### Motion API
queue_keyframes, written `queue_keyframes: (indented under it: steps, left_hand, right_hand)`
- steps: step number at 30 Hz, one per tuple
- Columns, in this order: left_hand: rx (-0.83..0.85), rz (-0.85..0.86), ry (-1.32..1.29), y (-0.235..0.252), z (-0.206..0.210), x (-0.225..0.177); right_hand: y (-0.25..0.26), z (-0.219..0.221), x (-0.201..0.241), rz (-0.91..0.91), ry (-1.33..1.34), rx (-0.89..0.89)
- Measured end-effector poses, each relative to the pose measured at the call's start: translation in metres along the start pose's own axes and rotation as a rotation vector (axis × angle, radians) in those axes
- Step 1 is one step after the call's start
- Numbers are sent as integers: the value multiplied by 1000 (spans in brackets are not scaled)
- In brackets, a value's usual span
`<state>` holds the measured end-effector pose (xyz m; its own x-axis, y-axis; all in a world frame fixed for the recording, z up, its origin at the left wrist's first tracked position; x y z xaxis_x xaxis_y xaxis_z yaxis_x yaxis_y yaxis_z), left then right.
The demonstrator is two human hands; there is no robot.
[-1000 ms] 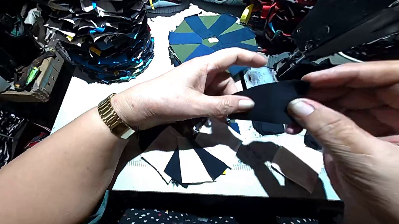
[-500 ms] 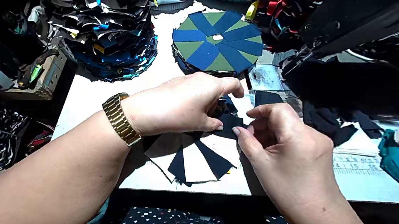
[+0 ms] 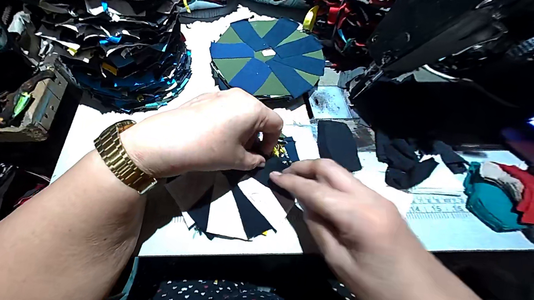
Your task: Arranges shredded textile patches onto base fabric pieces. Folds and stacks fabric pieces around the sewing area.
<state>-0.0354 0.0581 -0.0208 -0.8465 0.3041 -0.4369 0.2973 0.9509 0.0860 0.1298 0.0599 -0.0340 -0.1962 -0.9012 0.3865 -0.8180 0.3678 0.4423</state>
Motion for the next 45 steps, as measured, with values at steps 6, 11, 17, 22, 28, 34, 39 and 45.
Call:
queue_keyframes:
  steps: [6, 11, 17, 22, 28, 34, 39, 45]
  left_hand:
    - [-195, 46, -104, 2, -12, -2]
    - [-304, 102, -167, 3, -12, -6]
    - [-295, 115, -199, 4, -10, -8]
    - [-289, 117, -195, 4, -8, -8]
    - [-277, 114, -193, 5, -5, -7]
    - [-271, 107, -198, 5, -4, -8]
    - [-268, 130, -210, 6, -3, -9]
    - [-264, 136, -238, 6, -2, -13]
  right_hand:
    - [-37, -54, -40, 136, -38, -34]
    - [-56, -48, -49, 178, -87, 8]
    - [-55, -47, -51, 164, -98, -30]
    - [-55, -48, -53, 169, -76, -11]
    - [-57, -47, -49, 184, -128, -24]
    - [-62, -52, -67, 305, 99, -47]
    - [-61, -53, -73, 362, 168, -32]
    - [-61, -53, -77, 464, 127, -68]
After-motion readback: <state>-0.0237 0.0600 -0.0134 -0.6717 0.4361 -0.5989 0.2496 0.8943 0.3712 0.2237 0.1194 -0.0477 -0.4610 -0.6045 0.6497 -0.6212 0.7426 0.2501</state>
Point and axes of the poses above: each hand's wrist, its own y-axis towards the middle knuckle, its own z-axis out of the palm, x = y × z, the point moved 7 cm from there along y, towards the middle knuckle, and after that the axes turned 1 degree about -x, right-handed, at the moved point
